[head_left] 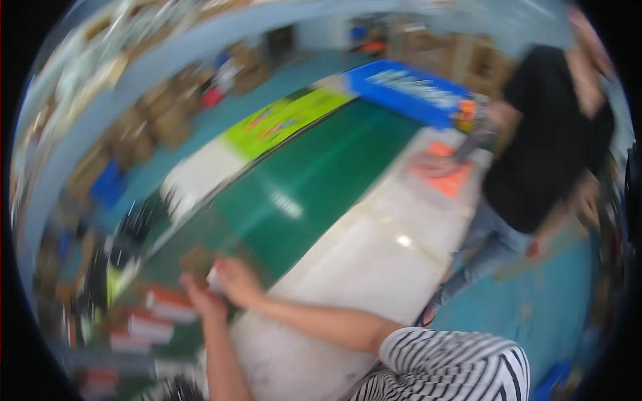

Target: The person packs items into boxes by hand, folds and closes the box flaps, and arranges the finished boxes into a stack on the table.

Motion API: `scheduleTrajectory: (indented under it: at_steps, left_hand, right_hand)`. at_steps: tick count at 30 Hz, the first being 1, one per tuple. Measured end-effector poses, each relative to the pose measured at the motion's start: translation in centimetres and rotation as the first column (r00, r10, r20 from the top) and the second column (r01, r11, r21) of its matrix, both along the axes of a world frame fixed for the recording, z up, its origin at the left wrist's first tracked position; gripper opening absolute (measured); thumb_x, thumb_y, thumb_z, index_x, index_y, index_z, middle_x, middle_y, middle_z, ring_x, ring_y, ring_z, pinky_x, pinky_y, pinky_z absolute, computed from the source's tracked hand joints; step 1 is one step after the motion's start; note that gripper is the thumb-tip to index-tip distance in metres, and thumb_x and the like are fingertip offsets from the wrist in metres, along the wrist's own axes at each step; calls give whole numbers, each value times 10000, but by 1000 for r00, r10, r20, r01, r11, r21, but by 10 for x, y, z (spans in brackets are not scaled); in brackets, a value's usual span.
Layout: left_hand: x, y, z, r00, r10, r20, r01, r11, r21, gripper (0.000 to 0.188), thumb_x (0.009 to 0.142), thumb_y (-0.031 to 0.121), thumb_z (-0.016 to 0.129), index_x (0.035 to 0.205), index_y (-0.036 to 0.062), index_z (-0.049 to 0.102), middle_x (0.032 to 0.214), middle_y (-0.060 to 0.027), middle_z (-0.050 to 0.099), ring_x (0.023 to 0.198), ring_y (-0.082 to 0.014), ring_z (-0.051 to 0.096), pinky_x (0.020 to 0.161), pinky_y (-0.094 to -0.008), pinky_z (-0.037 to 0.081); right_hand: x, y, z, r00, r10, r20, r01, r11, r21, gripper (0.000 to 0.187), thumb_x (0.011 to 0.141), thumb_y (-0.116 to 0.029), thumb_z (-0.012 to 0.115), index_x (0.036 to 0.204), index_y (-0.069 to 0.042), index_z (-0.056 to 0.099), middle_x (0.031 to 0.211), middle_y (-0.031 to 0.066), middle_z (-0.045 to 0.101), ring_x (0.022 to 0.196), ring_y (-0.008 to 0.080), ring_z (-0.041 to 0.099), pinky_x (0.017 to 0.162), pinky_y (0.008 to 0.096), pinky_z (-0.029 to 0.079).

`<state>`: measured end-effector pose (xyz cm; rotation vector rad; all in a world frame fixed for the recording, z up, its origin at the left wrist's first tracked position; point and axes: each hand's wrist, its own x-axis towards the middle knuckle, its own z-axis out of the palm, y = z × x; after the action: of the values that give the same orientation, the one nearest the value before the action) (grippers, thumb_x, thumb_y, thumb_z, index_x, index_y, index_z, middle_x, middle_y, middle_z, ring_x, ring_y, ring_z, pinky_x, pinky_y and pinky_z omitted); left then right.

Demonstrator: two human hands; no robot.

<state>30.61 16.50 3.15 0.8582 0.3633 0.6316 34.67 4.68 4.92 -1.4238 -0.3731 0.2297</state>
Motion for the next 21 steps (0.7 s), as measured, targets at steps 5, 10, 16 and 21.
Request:
scheduleTrajectory:
  at_steps: [5, 10, 16, 21]
  left_hand:
    - [19, -35, -23, 983, 125, 136, -159, 946, 284, 681, 1165, 522, 257, 1513, -18, 486, 1504, -107, 541, 1392, -236, 493, 1203, -383, 329]
    - [-14, -23, 10, 988, 156, 7, -155, 978, 142, 731, 1128, 634, 238, 1463, 58, 538, 1408, -71, 623, 1297, -203, 582, 1118, -368, 434]
    - [-3, -38, 22, 997, 23, -71, -7, 977, 212, 354, 1048, 180, 557, 1353, 13, 624, 1276, -46, 655, 1133, -136, 606, 1010, -291, 456]
    - [7, -36, 32, 968, 252, 1, -239, 918, 315, 408, 1021, 67, 466, 1402, -43, 564, 1373, -142, 656, 1290, -199, 610, 1122, -341, 455]
  right_hand:
    - [26, -4, 16, 996, 30, 86, -14, 983, -184, 634, 1103, -460, 459, 1486, 40, 528, 1420, 294, 597, 1357, 419, 554, 1139, 469, 430]
    - [13, -12, 40, 859, 376, -347, -359, 926, 115, 739, 1119, -582, 396, 1588, -14, 455, 1544, 158, 552, 1440, 230, 489, 1197, 348, 354]
    - [60, -22, 41, 851, 465, -242, -493, 868, -64, 509, 976, -81, 609, 1479, -47, 542, 1255, 89, 675, 1158, 173, 630, 992, 312, 504]
    - [69, -12, 27, 807, 564, 175, -577, 816, 30, 531, 995, -112, 662, 1512, -74, 552, 1332, 119, 642, 1233, 202, 611, 1036, 343, 500]
